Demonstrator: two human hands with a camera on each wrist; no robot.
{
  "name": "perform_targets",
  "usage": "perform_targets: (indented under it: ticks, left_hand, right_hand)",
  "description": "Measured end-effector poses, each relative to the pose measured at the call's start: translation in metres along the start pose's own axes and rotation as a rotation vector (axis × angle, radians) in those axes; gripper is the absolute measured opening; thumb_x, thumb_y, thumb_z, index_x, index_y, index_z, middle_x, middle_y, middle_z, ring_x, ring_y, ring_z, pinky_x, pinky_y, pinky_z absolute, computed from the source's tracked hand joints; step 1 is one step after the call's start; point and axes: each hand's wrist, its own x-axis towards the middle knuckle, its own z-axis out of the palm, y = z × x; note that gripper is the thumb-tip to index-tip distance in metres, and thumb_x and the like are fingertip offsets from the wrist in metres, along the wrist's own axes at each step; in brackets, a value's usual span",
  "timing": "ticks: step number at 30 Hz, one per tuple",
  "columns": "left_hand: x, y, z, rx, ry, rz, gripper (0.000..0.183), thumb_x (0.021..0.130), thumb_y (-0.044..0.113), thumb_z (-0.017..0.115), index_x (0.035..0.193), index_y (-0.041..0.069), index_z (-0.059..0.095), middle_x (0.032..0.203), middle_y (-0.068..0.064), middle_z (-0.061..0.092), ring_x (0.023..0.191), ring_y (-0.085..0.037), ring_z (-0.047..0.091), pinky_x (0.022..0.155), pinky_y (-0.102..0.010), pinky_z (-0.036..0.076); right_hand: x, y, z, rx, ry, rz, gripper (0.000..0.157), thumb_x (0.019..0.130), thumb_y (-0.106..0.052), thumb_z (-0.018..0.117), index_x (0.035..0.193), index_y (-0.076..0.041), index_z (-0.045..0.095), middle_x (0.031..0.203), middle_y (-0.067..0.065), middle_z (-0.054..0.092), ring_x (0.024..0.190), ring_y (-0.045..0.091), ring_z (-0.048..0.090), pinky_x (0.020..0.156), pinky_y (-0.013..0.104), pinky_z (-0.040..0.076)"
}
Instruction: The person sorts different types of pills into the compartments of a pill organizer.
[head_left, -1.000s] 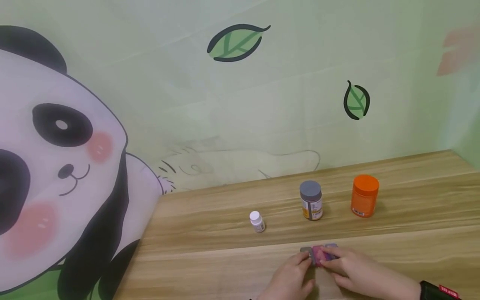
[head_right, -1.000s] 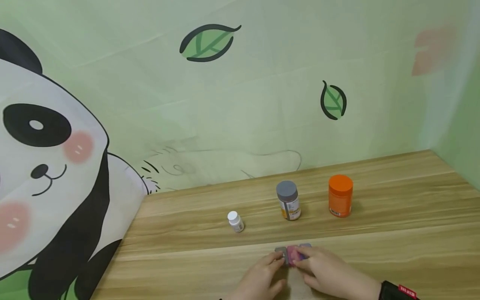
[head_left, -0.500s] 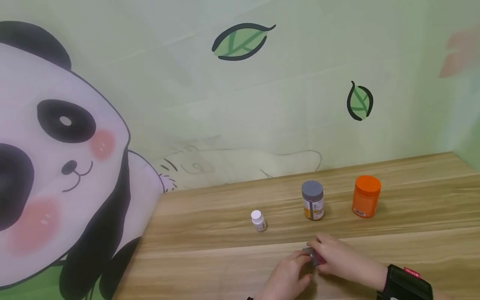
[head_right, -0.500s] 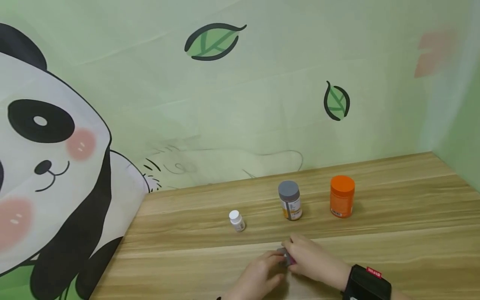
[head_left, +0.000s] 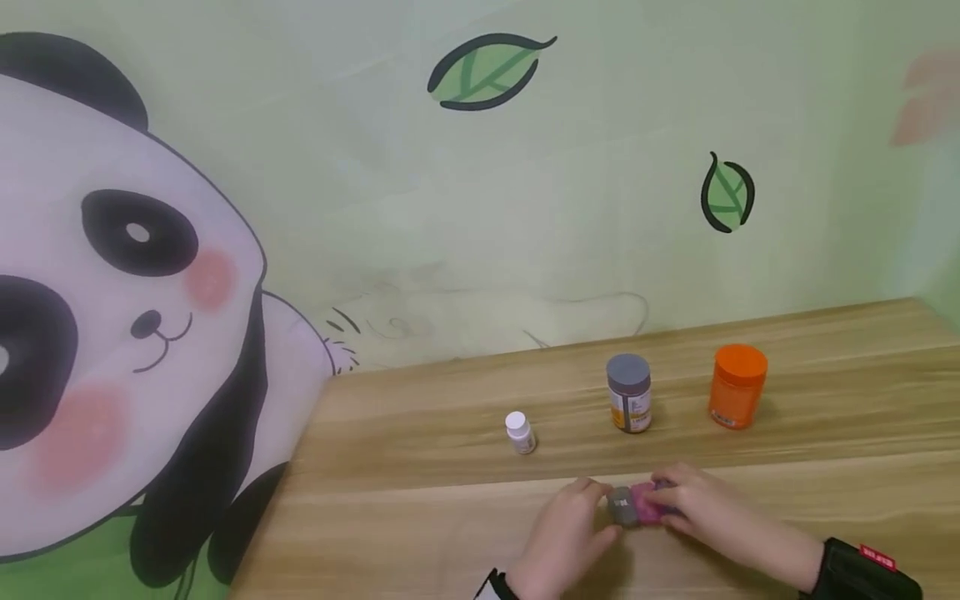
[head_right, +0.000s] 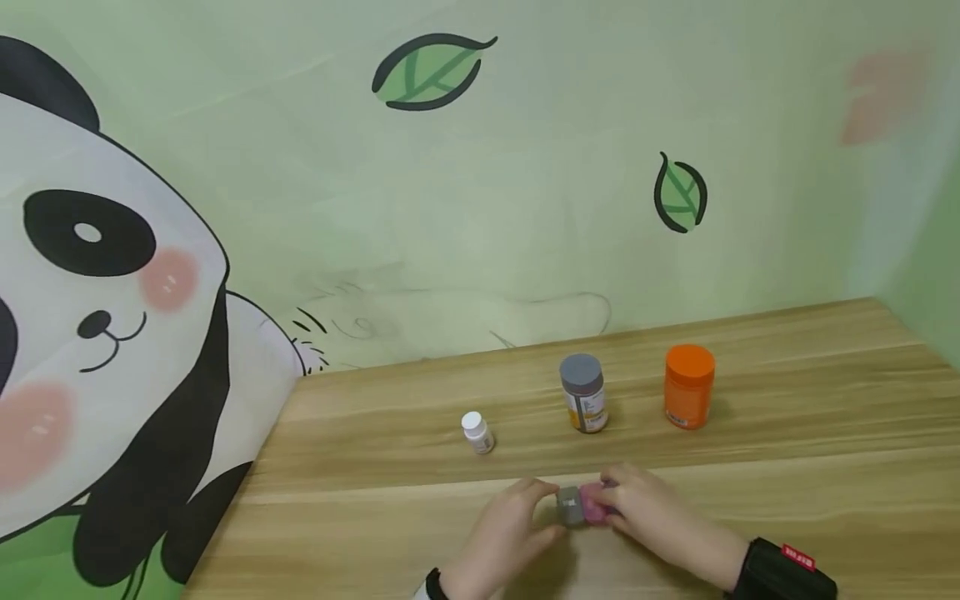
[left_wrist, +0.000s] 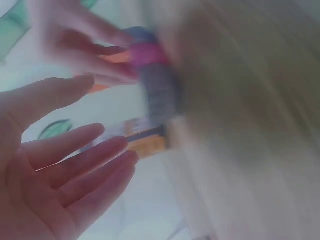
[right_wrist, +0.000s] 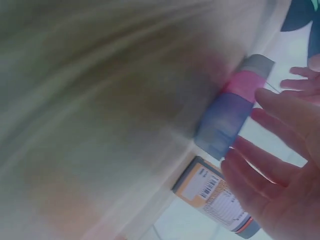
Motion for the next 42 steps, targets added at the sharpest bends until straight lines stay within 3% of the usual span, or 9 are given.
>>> perform_targets:
  ticks: [4,8,17,25,28,31,35,39,42]
  left_hand:
    - [0.010,-0.007,0.013,0.118,0.015,0.086,0.042,0.068,0.026,0.074,0.101,0.004,0.062,0.095,-0.005,0.061,0.084,-0.011,0.058,0.071,-0.017,0.047]
    - [0.019,-0.013,0.020,0.152,-0.019,0.145,0.047,0.063,0.034,0.078,0.098,0.005,0.063,0.089,0.000,0.059,0.077,-0.005,0.056,0.068,-0.012,0.044]
    - [0.027,-0.008,0.021,0.163,-0.139,0.230,0.027,0.068,0.032,0.074,0.080,0.009,0.066,0.067,0.008,0.048,0.057,0.003,0.039,0.050,-0.007,0.031]
    - [0.030,-0.008,0.018,0.229,-0.188,0.308,0.025,0.074,0.031,0.070,0.084,0.009,0.065,0.071,0.005,0.051,0.056,0.001,0.043,0.050,-0.008,0.034]
    - [0.032,-0.009,0.016,0.247,-0.220,0.337,0.022,0.076,0.030,0.068,0.083,0.010,0.064,0.071,0.005,0.050,0.054,0.001,0.042,0.049,-0.008,0.034]
    - [0.033,-0.014,0.013,0.173,-0.255,0.353,0.020,0.080,0.029,0.065,0.083,0.009,0.065,0.071,0.006,0.050,0.055,0.002,0.040,0.049,-0.007,0.032]
    - [0.039,-0.025,0.010,-0.062,-0.304,0.316,0.023,0.086,0.026,0.056,0.092,0.007,0.068,0.077,0.006,0.060,0.062,0.005,0.043,0.054,-0.005,0.035]
    - [0.045,-0.035,0.013,-0.356,-0.313,0.132,0.029,0.091,0.024,0.047,0.088,0.003,0.067,0.069,0.003,0.060,0.057,0.003,0.044,0.051,-0.009,0.037]
    - [0.048,-0.038,0.019,-0.556,-0.260,-0.047,0.034,0.092,0.023,0.046,0.077,-0.002,0.064,0.058,-0.004,0.055,0.048,-0.004,0.045,0.045,-0.015,0.037]
  right_hand:
    - [-0.003,0.004,0.002,-0.026,0.105,-0.083,0.023,0.060,-0.014,0.074,0.082,-0.009,0.070,0.087,0.010,0.059,0.077,0.024,0.056,0.064,0.033,0.051]
    - [-0.005,0.007,0.004,-0.012,0.152,-0.134,0.021,0.060,-0.015,0.074,0.080,-0.010,0.070,0.086,0.007,0.058,0.076,0.021,0.055,0.063,0.030,0.051]
    - [-0.010,0.006,0.007,-0.008,0.136,-0.163,0.017,0.063,-0.017,0.073,0.080,-0.013,0.070,0.086,0.006,0.056,0.073,0.018,0.057,0.061,0.025,0.050]
    - [-0.010,0.003,0.009,-0.096,0.178,-0.214,0.018,0.062,-0.016,0.074,0.078,-0.010,0.069,0.084,0.008,0.055,0.073,0.019,0.057,0.062,0.025,0.050]
    - [-0.012,0.003,0.011,-0.102,0.186,-0.223,0.014,0.067,-0.018,0.072,0.077,-0.008,0.069,0.084,0.008,0.054,0.073,0.019,0.056,0.062,0.024,0.050]
    - [-0.012,0.004,0.013,-0.104,0.194,-0.237,0.013,0.074,-0.021,0.068,0.076,-0.008,0.069,0.085,0.008,0.054,0.074,0.019,0.055,0.062,0.024,0.049]
    - [-0.011,0.007,0.014,-0.121,0.218,-0.265,0.012,0.068,-0.020,0.071,0.076,-0.010,0.070,0.084,0.008,0.053,0.074,0.019,0.055,0.061,0.023,0.049]
    - [-0.010,0.009,0.014,-0.116,0.240,-0.276,0.019,0.058,-0.015,0.075,0.076,-0.010,0.070,0.083,0.007,0.054,0.071,0.018,0.055,0.061,0.022,0.048]
    - [-0.011,0.007,0.013,-0.094,0.221,-0.264,0.022,0.058,-0.014,0.075,0.078,-0.010,0.071,0.083,0.006,0.054,0.071,0.017,0.055,0.061,0.022,0.048]
